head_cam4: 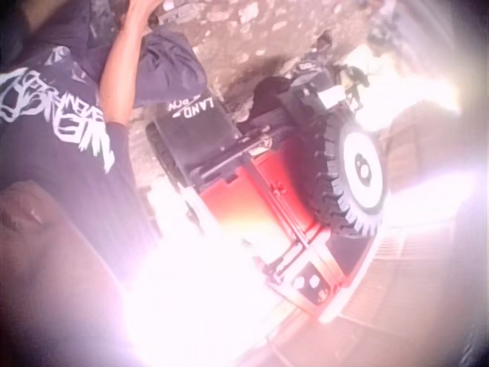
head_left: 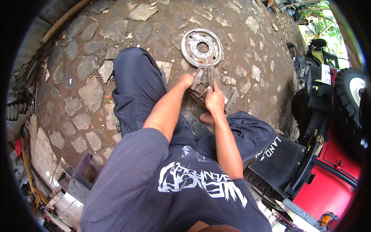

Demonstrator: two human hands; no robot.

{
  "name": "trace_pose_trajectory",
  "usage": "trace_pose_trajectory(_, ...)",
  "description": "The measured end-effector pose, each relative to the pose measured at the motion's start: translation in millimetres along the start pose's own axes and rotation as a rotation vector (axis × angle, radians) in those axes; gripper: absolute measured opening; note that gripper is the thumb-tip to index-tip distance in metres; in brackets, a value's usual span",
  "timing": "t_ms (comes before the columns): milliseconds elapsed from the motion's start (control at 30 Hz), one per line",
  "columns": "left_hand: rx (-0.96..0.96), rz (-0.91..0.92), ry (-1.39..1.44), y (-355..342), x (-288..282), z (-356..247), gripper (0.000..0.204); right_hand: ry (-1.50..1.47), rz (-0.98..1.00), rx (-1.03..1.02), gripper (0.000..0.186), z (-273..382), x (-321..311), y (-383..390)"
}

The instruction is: The person sits on the ground and uses a metal file to scrape and smooth the surface of a mechanical housing. They repeatedly reposition the part and file different areas, occasionally pausing to inspect the surface.

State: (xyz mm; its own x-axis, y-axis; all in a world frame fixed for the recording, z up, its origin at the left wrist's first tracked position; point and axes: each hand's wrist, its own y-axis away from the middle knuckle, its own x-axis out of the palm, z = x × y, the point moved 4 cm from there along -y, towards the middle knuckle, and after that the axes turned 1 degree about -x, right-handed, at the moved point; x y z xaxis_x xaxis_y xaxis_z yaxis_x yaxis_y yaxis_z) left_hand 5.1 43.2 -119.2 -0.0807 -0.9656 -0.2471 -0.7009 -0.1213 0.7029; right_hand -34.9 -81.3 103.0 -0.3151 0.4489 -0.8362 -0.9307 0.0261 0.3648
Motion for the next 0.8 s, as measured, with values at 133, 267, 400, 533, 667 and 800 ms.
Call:
trace_pose_trajectory(133,0.2,-0.105,-0.417,5.5,3.9,-0.1,0.043,0.071,0.032,-0.132,0.057,-2.7,-18.6,18.4)
trace_pose_trajectory(267,0.13,-0.132,-0.226,29.6,-4.5,-9.6,0.044,0.122,0.138,-0.151,0.057,7.9,-30.2,43.5)
trace_pose_trajectory(400,0.071,-0.162,-0.073,26.9,-3.7,-11.7,0.042,0.197,0.042,-0.213,0.056,11.1,-7.0,10.3)
trace_pose_trajectory(533,0.027,-0.18,-0.04,18.9,5.7,-6.8,0.041,0.155,0.038,-0.15,0.055,7.9,-6.7,-10.4)
trace_pose_trajectory(667,0.156,-0.137,-0.231,3.2,8.7,6.3,0.042,0.174,0.1,-0.24,0.056,7.0,-22.5,21.6)
trace_pose_trajectory(800,0.096,-0.161,-0.196,12.1,3.3,3.4,0.038,0.14,0.209,-0.17,0.057,29.9,-29.6,42.3)
